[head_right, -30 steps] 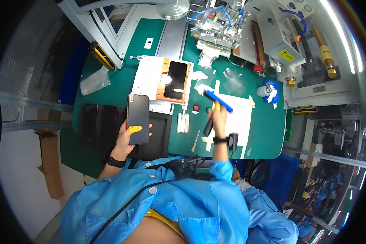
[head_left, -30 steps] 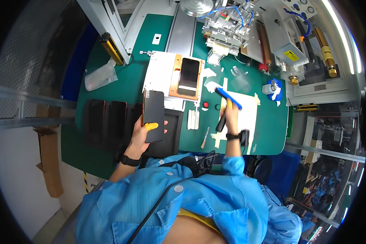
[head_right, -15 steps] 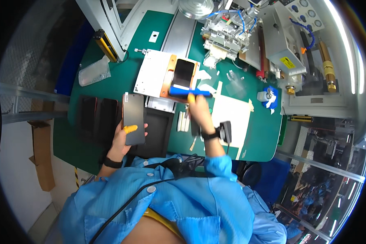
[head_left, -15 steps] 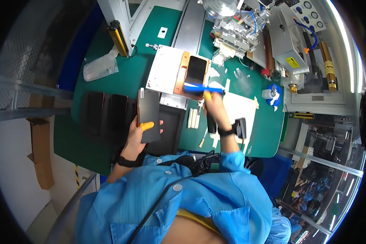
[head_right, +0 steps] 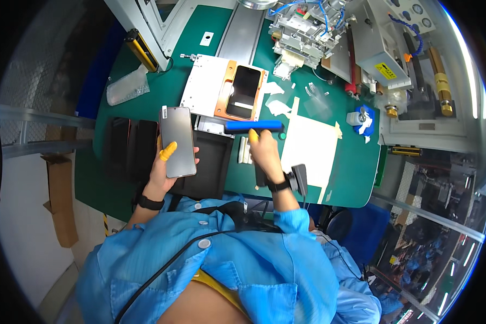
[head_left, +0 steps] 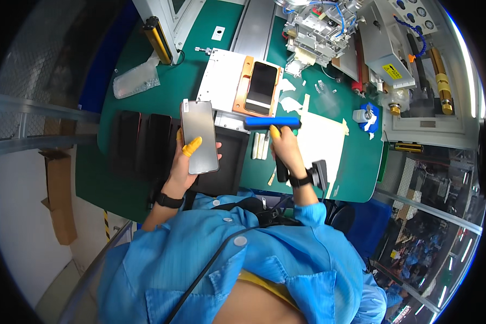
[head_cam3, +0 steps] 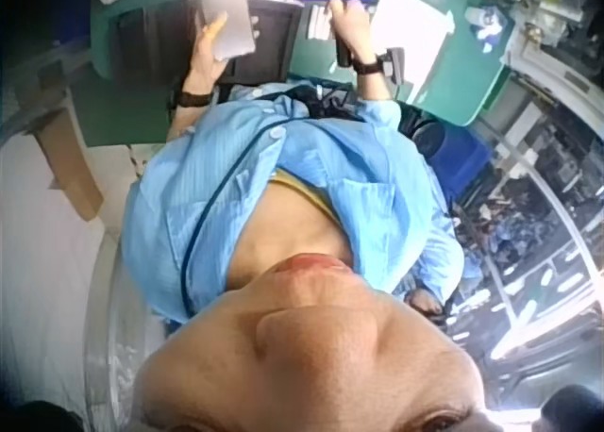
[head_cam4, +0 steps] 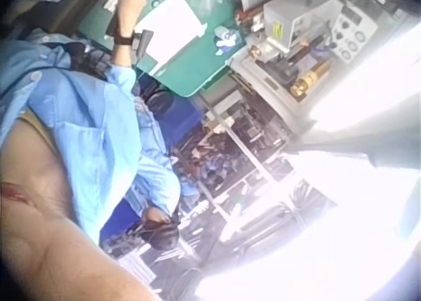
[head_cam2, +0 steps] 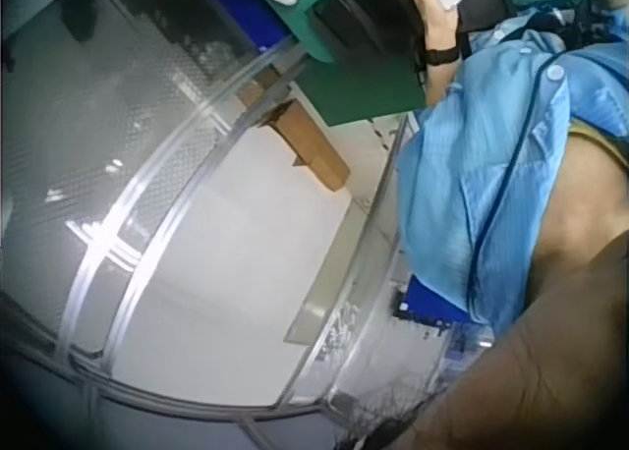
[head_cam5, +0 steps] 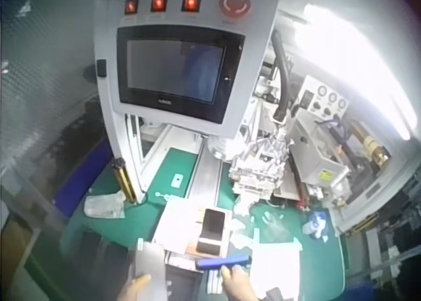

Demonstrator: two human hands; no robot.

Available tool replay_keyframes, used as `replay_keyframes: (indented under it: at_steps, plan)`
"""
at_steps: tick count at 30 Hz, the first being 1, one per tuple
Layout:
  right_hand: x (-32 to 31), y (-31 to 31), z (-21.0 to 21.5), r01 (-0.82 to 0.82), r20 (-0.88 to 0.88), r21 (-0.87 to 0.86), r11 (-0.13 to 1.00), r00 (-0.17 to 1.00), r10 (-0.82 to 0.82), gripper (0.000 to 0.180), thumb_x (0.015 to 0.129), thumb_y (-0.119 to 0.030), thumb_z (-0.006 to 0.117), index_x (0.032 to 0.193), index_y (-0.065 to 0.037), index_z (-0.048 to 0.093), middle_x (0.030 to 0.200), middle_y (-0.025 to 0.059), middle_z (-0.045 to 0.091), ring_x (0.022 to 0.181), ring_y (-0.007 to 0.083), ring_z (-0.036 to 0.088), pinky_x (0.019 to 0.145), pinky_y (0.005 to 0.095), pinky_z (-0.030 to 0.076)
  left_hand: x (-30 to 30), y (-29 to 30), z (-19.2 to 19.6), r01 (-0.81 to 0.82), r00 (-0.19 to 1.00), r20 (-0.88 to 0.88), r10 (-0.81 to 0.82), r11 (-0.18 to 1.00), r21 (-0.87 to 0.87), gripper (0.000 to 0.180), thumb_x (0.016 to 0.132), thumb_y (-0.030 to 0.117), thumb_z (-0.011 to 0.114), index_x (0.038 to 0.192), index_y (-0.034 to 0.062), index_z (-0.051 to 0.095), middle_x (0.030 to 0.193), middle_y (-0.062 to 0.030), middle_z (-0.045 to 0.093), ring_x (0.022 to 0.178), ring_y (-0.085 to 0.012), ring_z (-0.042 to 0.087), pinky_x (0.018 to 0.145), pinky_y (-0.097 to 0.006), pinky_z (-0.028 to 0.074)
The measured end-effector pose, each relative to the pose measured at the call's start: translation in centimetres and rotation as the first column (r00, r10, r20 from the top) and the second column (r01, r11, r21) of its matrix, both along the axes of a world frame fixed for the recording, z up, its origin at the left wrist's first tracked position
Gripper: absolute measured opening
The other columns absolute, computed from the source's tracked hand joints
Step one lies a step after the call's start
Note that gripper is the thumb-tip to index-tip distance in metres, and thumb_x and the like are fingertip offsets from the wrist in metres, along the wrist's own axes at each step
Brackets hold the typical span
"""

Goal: The recorder is assembling or inspecting smartphone screen panels at a factory workstation, using a roller tool.

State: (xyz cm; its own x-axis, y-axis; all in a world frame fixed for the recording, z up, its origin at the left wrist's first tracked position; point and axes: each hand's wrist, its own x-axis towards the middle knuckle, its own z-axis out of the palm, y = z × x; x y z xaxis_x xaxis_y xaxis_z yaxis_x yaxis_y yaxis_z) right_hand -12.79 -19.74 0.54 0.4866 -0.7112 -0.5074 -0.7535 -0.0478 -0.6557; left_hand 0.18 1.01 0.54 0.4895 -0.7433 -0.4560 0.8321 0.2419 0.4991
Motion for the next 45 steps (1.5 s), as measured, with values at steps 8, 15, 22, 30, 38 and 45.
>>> replay_keyframes:
  at_steps: [8, 15, 22, 30, 38, 45]
  plan:
    - [-13.3, -8.7, -13.2, 0.397, -0.118, -0.267, 0.878, 0.891, -0.439, 0.034, 0.085, -0.025, 0.044, 0.067, 0.004, 0.049, 0.047, 0.0098, 0.049, 0.037, 0.018, 0.049, 0.035, 0.0302, 0.04, -0.5, -2.0, 0.9, 0.051, 0.984, -0.146, -0.098, 0.954, -0.295, 0.061, 0.085, 0.053, 0.025, 0.127, 0.0097, 0.032, 0.121, -0.0159, 0.042, 0.105, -0.0407, 0.045, 0.083, -0.052, 0.041]
    - [-16.4, -13.8, -15.2, 0.569, 0.111, -0.218, 0.793, 0.821, -0.559, 0.034, 0.082, -0.025, 0.047, 0.066, 0.005, 0.049, 0.052, 0.011, 0.053, 0.042, 0.0197, 0.053, 0.039, 0.0309, 0.043, -1.9, -2.4, 1.3, 0.029, 0.978, -0.183, -0.101, 0.932, -0.362, 0.052, 0.087, 0.047, 0.022, 0.127, 0.0158, 0.033, 0.123, -0.018, 0.04, 0.106, -0.041, 0.044, 0.083, -0.052, 0.041]
    - [-15.8, -8.6, -18.7, 0.702, 0.228, -0.162, 0.694, 0.711, -0.666, 0.027, 0.078, -0.016, 0.045, 0.059, 0.004, 0.047, 0.046, 0.0106, 0.049, 0.037, 0.0202, 0.05, 0.035, 0.032, 0.04, -1.8, -1.2, 1.5, 0.034, 0.984, -0.156, -0.089, 0.946, -0.323, 0.054, 0.087, 0.05, 0.021, 0.129, 0.0169, 0.032, 0.124, -0.0176, 0.04, 0.107, -0.0449, 0.042, 0.084, -0.055, 0.039]
    - [-20.1, -6.8, -20.4, 0.381, -0.226, -0.181, 0.907, 0.881, -0.415, 0.032, 0.083, -0.031, 0.05, 0.077, 0.001, 0.05, 0.066, 0.0088, 0.053, 0.053, 0.0177, 0.05, 0.043, 0.0358, 0.037, -1.6, 0.6, -3.0, 0.041, 0.892, 0.411, -0.186, 0.941, 0.337, 0.027, 0.088, 0.014, 0.044, 0.112, 0.0027, 0.049, 0.101, 0.0009, 0.054, 0.094, -0.0044, 0.047, 0.083, -0.019, 0.037]
    - [-9.3, 1.8, -19.2, -0.156, 0.048, -0.181, 0.971, 0.985, 0.167, 0.029, 0.082, -0.019, 0.049, 0.106, -0.003, 0.05, 0.089, 0.0216, 0.058, 0.084, 0.0357, 0.056, 0.074, 0.0401, 0.043, 4.0, 10.5, -8.6, -0.321, 0.904, 0.421, 0.075, 0.769, 0.553, 0.024, 0.087, 0.015, 0.044, 0.109, 0.006, 0.052, 0.098, -0.0004, 0.055, 0.092, -0.0073, 0.048, 0.079, -0.02, 0.037]
    - [-4.8, 8.7, -14.0, -0.268, 0.087, -0.461, 0.846, 0.935, 0.344, 0.04, 0.079, -0.023, 0.053, 0.098, 0.01, 0.042, 0.088, 0.0326, 0.051, 0.084, 0.0467, 0.049, 0.07, 0.0481, 0.039, 11.9, 19.4, -8.5, -0.7, 0.681, 0.701, 0.213, 0.471, 0.537, 0.025, 0.082, 0.007, 0.042, 0.105, 0.0059, 0.052, 0.094, -0.0031, 0.055, 0.088, -0.0111, 0.049, 0.077, -0.025, 0.039]
